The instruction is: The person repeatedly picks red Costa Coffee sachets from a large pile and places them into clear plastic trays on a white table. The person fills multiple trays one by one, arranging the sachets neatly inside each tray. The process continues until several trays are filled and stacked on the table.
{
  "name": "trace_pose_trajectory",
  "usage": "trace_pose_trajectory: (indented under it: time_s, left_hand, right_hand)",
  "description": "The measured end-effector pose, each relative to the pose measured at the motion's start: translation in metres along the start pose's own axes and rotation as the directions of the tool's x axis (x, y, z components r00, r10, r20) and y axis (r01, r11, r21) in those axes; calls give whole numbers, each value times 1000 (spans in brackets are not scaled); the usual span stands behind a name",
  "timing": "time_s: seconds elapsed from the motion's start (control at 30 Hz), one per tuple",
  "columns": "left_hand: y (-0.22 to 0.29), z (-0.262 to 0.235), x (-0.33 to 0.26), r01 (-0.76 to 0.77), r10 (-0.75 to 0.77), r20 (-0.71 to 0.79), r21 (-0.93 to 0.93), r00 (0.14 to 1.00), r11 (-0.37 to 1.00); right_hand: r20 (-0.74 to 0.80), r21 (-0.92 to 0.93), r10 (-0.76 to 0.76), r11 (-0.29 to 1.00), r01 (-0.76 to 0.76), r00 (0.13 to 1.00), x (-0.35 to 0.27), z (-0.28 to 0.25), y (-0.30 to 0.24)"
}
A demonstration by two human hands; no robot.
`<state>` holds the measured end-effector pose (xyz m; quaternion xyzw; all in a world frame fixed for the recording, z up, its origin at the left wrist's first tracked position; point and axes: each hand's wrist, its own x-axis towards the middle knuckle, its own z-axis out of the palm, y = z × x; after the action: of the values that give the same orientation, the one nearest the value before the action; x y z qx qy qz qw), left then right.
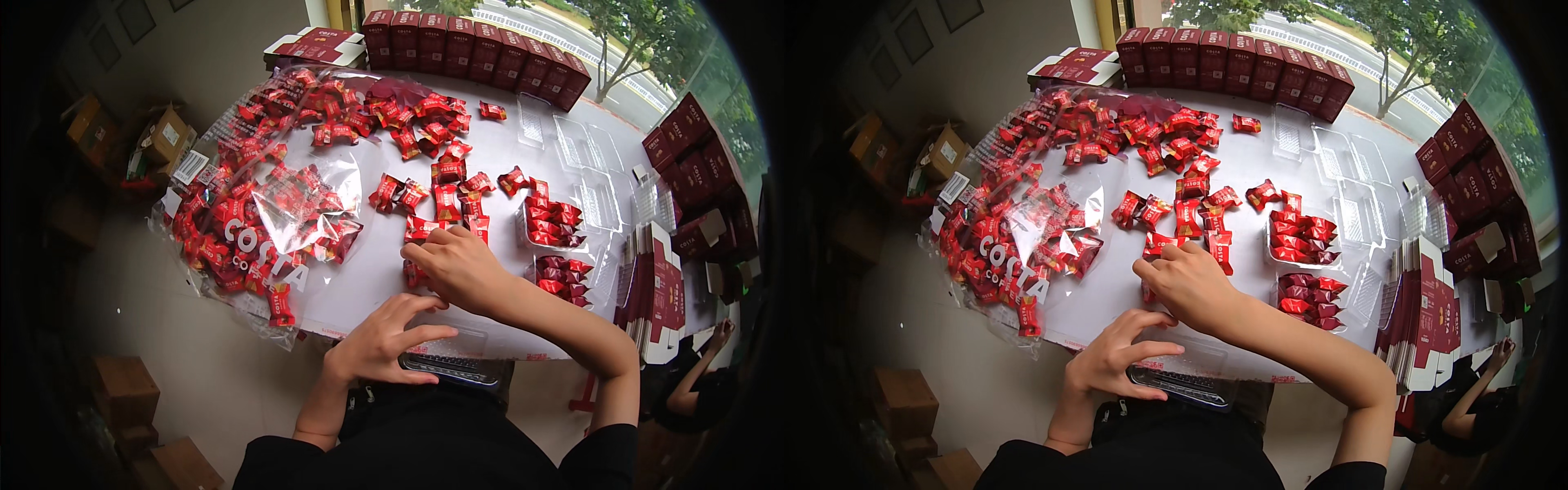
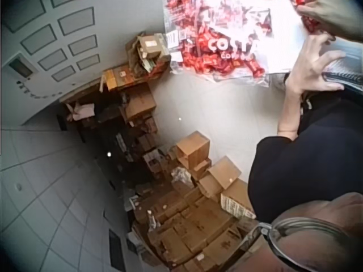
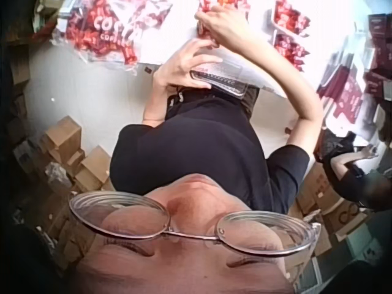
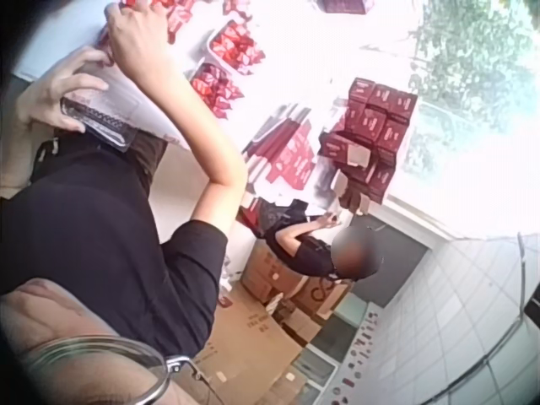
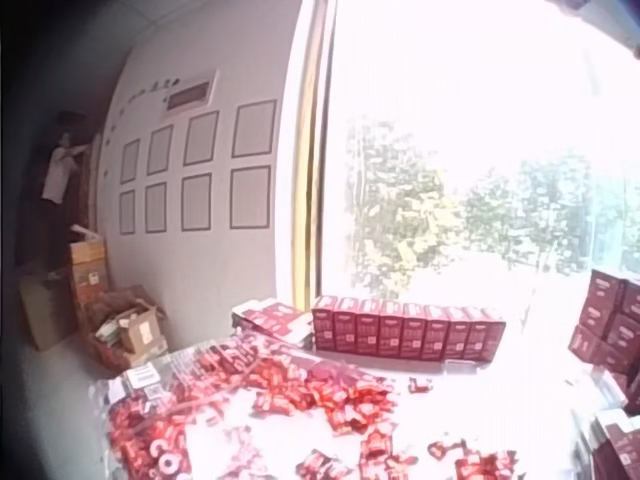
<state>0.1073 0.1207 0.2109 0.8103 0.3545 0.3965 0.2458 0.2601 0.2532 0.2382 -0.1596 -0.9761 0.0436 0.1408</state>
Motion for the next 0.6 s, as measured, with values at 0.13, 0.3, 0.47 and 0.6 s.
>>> trace_pose_trajectory:
  time_s: [0.13, 0.3, 0.47, 0.6]
  left_hand:
    - [-1, 1, -5, 17, -17, -8, 13, 1000, 1000]
    - [-1, 0, 0, 0, 0, 2, -14, 1000, 1000]
    - [0, 0, -1, 17, -17, 9, -11, 1000, 1000]
    - [0, -1, 0, 23, -22, 21, -19, 1000, 1000]
  right_hand:
    - [-105, 160, 158, 977, -141, 982, 20, -25, 8]
    - [-46, -73, 161, 984, -164, 986, 12, 7, 17]
    - [-52, -109, 185, 976, -189, 981, 12, 14, 18]
    - [34, 10, 252, 968, -253, 967, 17, 5, 23]
